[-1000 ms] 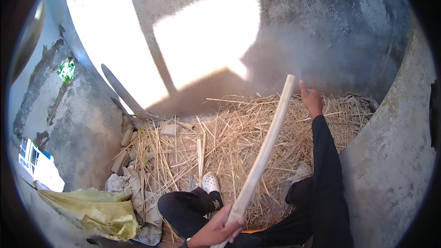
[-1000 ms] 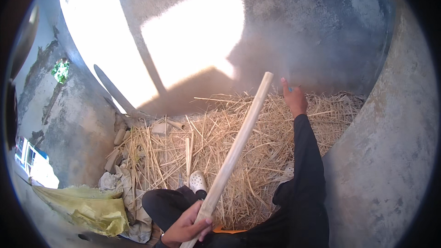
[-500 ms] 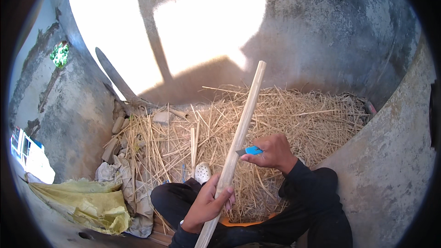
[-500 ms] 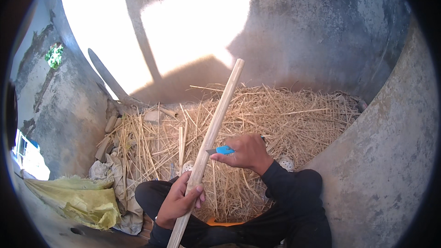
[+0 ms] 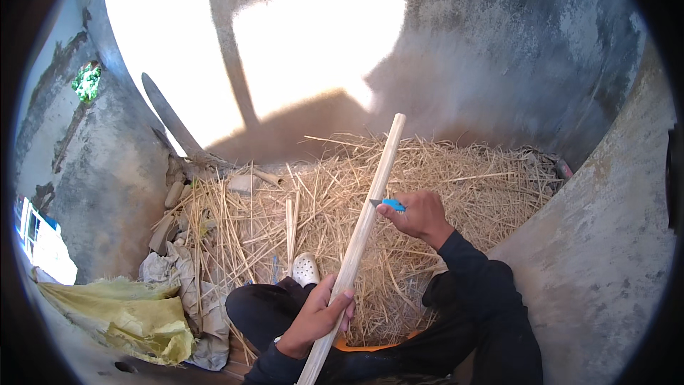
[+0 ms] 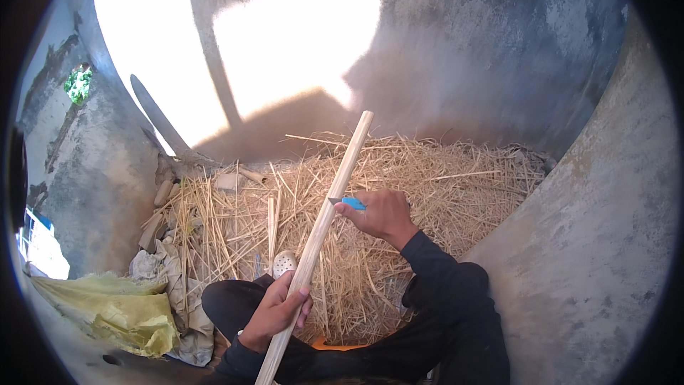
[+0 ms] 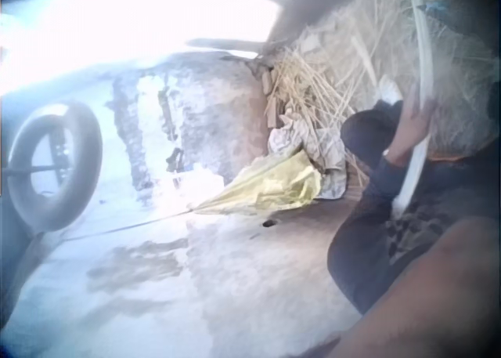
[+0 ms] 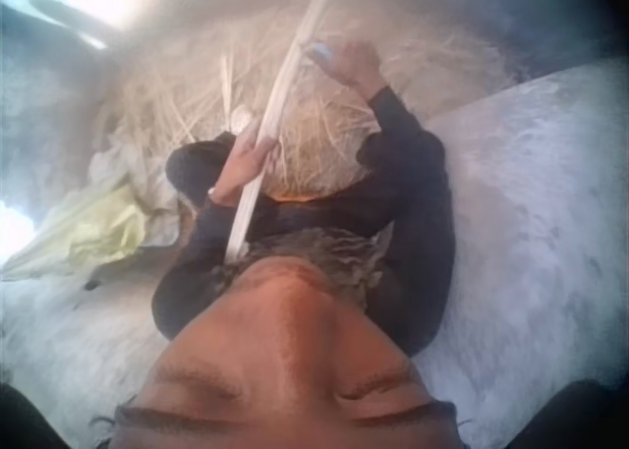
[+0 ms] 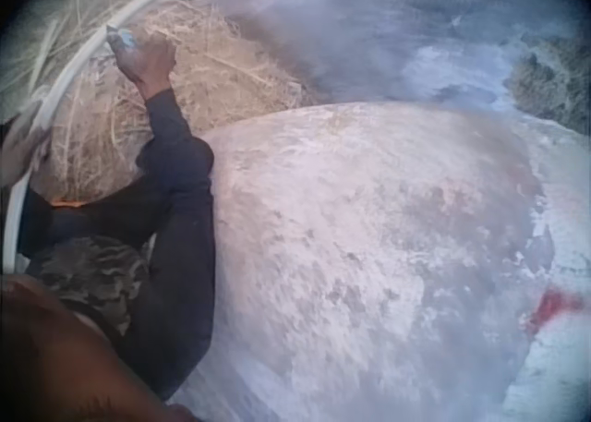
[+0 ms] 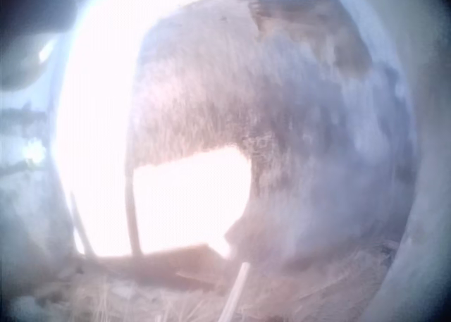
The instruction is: The person sits on a straw-covered floor and uses a small blue knife to shave a long wooden stick. They hold the stick with their left hand and scrape the surface with the knife in their right hand. Later, they switch to a larger knife to continue shaving the stick.
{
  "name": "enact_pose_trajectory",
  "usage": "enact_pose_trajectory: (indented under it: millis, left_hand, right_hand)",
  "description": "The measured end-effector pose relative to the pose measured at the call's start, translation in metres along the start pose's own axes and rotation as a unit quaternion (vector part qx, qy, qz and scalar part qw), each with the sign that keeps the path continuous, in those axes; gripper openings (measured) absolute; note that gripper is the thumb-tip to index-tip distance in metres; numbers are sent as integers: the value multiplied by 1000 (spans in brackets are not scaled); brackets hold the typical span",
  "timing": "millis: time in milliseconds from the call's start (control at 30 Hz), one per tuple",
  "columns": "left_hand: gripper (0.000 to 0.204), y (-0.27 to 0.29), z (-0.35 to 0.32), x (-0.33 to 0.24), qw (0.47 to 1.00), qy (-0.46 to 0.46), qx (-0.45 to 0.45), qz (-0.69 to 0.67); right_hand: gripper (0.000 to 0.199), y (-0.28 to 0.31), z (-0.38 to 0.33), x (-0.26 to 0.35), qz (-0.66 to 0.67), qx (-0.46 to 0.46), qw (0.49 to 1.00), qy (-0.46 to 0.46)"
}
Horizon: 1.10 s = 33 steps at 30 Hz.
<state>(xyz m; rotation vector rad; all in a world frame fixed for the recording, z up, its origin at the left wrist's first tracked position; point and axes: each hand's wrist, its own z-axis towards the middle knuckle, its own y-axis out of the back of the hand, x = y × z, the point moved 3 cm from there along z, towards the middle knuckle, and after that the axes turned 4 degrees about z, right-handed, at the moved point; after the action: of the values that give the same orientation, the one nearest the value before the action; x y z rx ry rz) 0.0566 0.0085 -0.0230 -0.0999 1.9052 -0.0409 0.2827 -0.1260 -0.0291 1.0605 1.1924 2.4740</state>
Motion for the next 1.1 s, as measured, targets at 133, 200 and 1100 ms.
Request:
enact_pose_trajectory:
  millis: [133,200,1100]
  left_hand:
    - [18,10,36,8,998,45,33,-34]
    - [18,14,55,13,996,38,44,-64]
    - [18,30,114,44,998,38,37,-34]
  right_hand:
    - [65,-12,-4,-4,-11,44,999,-2]
    - [65,-13,2,-6,-22,66,997,-21]
    - [59,-45,15,-17,-82,47,987,133]
